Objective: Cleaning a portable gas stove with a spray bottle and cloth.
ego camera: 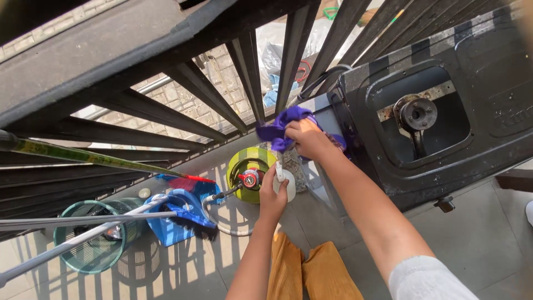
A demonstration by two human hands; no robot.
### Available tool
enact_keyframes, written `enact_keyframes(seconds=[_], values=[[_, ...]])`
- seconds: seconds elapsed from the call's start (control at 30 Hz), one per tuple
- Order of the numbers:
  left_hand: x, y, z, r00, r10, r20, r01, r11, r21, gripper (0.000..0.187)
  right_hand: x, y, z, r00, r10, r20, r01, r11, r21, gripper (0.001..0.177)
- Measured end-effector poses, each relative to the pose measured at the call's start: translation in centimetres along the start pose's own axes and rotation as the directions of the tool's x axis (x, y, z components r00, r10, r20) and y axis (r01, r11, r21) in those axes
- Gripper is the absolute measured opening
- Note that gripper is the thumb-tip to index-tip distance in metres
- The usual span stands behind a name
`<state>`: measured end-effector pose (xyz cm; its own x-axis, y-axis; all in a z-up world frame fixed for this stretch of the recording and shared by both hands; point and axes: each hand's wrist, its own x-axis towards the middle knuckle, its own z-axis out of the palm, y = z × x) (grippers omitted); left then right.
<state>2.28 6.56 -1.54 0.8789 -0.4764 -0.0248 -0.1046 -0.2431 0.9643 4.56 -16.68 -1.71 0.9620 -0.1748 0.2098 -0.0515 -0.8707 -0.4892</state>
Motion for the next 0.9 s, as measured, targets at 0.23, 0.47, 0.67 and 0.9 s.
enact_keyframes(seconds=[0.23,0.47,0.67,0.9], values=[[-0.5,-1.3,1.0,0.996,-0.035,-0.077,0.033,0.999,-0.02,0.057,-1.2,-1.2,-1.6,0.946,0.202,-0.256,-0.172,0.976,0.134,0.057],[-2.7,-1.3,2.4,0.998,0.001,-0.059,-0.001,1.0,-0.011,0.059,-16.7,-4.5,-4.6,0.979,0.193,0.066,-0.201,0.969,0.147,0.049],[-3.7,-0.6,0.9,0.999,-0.03,0.031,0.03,1.0,0.001,0.059,-15.8,-3.9,-3.3,0.974,0.211,-0.078,-0.21,0.977,0.023,0.048],[-6.4,0.8,1.5,0.997,0.067,0.049,-0.068,0.997,0.026,0.061,-5.1,-0.6,-4.1,0.997,0.079,0.003,-0.079,0.997,0.026,0.066]])
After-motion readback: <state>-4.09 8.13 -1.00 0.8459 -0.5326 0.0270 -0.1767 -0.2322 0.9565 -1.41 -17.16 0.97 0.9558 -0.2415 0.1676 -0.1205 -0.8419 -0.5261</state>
